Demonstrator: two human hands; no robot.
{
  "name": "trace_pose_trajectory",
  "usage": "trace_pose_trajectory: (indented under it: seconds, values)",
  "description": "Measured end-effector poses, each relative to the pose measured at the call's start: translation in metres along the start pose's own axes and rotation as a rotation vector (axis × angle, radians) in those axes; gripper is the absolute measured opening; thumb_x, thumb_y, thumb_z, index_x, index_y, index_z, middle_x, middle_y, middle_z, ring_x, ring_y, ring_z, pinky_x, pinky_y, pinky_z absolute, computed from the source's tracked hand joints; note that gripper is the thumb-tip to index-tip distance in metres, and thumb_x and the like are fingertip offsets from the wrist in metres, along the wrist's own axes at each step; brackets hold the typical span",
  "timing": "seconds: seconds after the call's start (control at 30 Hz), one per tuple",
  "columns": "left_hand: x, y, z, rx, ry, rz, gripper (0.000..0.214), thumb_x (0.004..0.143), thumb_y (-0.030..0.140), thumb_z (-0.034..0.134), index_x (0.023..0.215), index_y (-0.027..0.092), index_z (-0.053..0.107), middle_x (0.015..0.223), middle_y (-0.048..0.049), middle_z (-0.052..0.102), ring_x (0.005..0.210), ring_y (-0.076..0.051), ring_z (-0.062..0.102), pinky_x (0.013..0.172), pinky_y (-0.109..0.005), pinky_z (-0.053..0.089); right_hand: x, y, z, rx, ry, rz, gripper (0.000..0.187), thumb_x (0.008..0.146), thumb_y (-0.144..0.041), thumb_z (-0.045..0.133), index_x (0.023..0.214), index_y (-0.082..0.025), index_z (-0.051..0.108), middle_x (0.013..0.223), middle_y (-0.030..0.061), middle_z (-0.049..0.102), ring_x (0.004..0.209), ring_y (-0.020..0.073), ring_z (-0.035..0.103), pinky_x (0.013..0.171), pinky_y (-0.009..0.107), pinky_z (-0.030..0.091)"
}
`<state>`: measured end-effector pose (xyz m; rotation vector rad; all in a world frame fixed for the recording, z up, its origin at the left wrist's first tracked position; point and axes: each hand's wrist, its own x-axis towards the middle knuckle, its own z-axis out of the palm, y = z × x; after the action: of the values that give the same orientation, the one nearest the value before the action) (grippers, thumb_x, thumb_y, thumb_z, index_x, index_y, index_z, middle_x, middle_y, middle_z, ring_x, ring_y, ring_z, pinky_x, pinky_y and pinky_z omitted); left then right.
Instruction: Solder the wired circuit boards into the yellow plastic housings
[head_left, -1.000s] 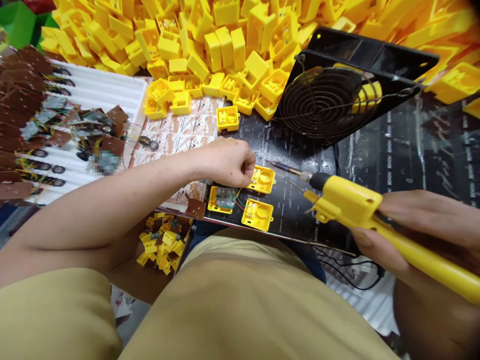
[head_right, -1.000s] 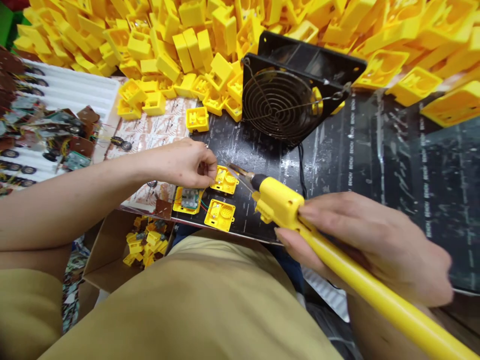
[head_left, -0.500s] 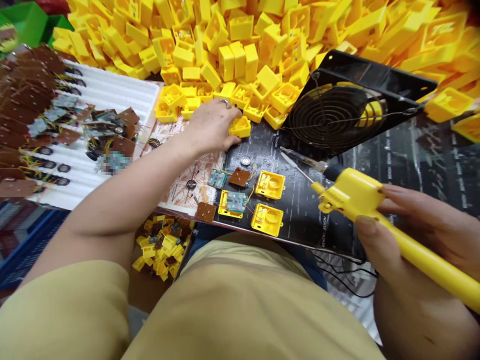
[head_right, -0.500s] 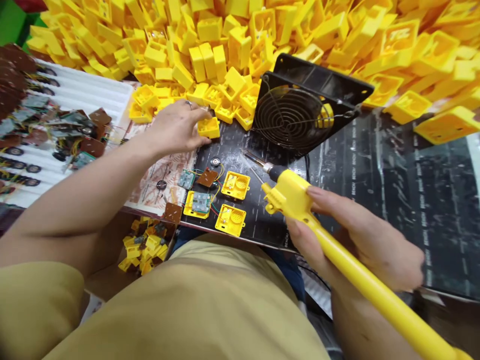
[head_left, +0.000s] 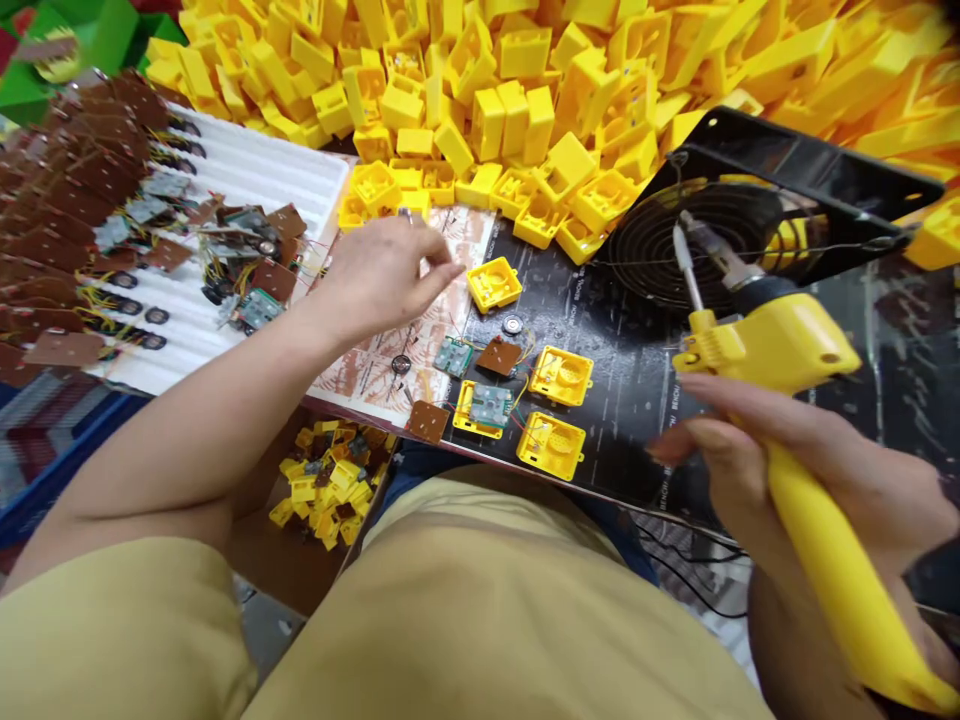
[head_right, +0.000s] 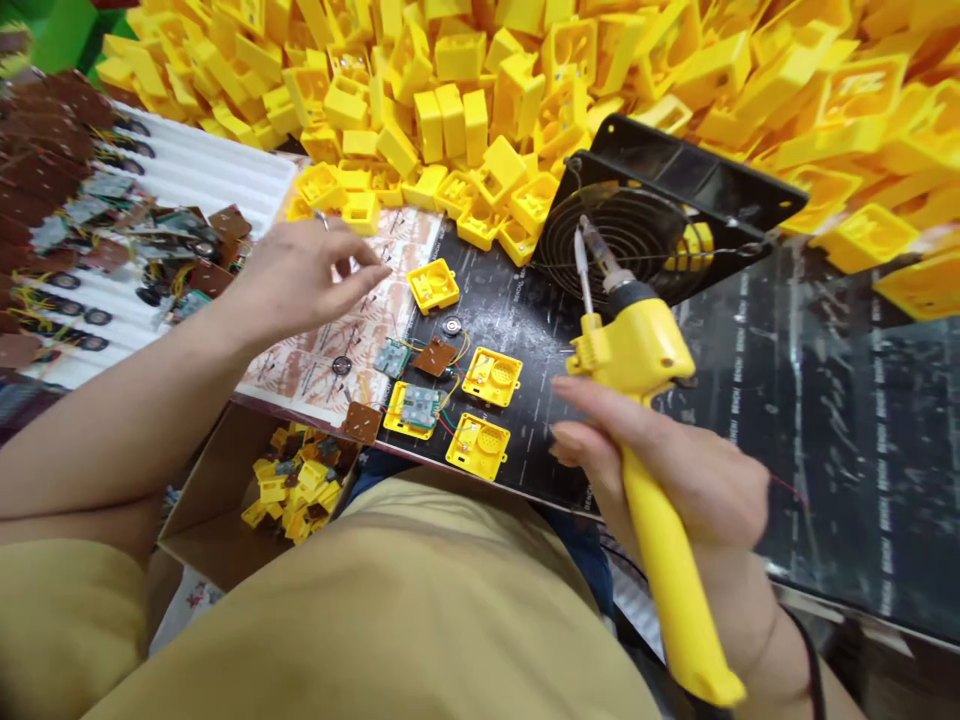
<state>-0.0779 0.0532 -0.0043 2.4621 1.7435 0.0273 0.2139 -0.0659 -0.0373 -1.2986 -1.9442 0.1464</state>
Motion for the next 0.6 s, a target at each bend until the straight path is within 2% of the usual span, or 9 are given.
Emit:
trace_pose_trajectory:
  seconds: [0.1,0.2,0.23,0.33,0.43,0.5,0.6]
  values:
    - [-0.012,0.012,0.003,0.111,-0.12,-0.052,0.054,0.093,0.061,0.041,0.086,0.017,0.072,0.079,-0.0088,0.068,0.09,-0.027,0.066,0.081,-0.036,0.047,0.017,-0.009,0.011,0.115,-0.038,-0.035,0.026,0.086,-0.017,0.068,0.106,-0.033,0.065,0.094,-0.0031,0.074,0.078,0.0178,0.073,0.067,0.029,0.061]
    - [-0.016,0.018,0.016,0.094,-0.145,0.039,0.05,0.09,0.061,0.048,0.09,0.017,0.072,0.08,-0.0085,0.068,0.089,-0.026,0.065,0.076,-0.033,0.046,0.047,-0.013,0.032,0.147,-0.104,-0.165,0.027,0.088,-0.023,0.067,0.113,-0.027,0.058,0.117,0.0023,0.07,0.106,0.0182,0.069,0.088,0.029,0.058]
    - [-0.017,0.019,0.02,0.056,-0.149,0.065,0.044,0.088,0.056,0.052,0.09,0.017,0.072,0.081,-0.0078,0.069,0.088,-0.024,0.065,0.074,-0.031,0.045,0.058,-0.011,0.041,0.147,-0.134,-0.183,0.027,0.089,-0.026,0.066,0.115,-0.026,0.057,0.12,0.0035,0.069,0.109,0.0189,0.068,0.088,0.03,0.058]
    - [-0.019,0.014,0.029,-0.153,-0.164,0.071,0.024,0.083,0.039,0.061,0.08,0.017,0.07,0.076,-0.0042,0.068,0.078,-0.019,0.062,0.068,-0.028,0.043,0.087,0.001,0.07,0.131,-0.261,-0.246,0.031,0.086,-0.03,0.067,0.115,-0.025,0.057,0.114,0.0044,0.069,0.095,0.0208,0.069,0.086,0.037,0.057]
    - [-0.023,0.006,0.036,-0.444,-0.098,0.026,0.018,0.079,0.032,0.062,0.073,0.016,0.066,0.07,-0.0013,0.066,0.067,-0.014,0.058,0.063,-0.025,0.041,0.101,0.015,0.094,0.138,-0.338,-0.284,0.037,0.083,-0.033,0.068,0.117,-0.023,0.056,0.111,0.005,0.067,0.098,0.0215,0.066,0.093,0.041,0.053]
    - [-0.025,0.002,0.041,-0.586,-0.052,0.016,0.017,0.078,0.031,0.062,0.072,0.015,0.065,0.068,-0.0004,0.066,0.064,-0.012,0.057,0.061,-0.025,0.042,0.105,0.021,0.105,0.134,-0.352,-0.278,0.04,0.084,-0.037,0.066,0.12,-0.021,0.053,0.11,0.0063,0.065,0.098,0.0214,0.064,0.092,0.04,0.052]
    - [-0.027,0.0,0.045,-0.68,-0.03,0.019,0.018,0.077,0.032,0.063,0.072,0.015,0.066,0.068,-0.0003,0.067,0.063,-0.011,0.058,0.061,-0.024,0.043,0.106,0.025,0.115,0.086,-0.378,-0.229,0.047,0.085,-0.043,0.066,0.123,-0.02,0.05,0.1,0.0041,0.065,0.084,0.0183,0.062,0.079,0.034,0.052]
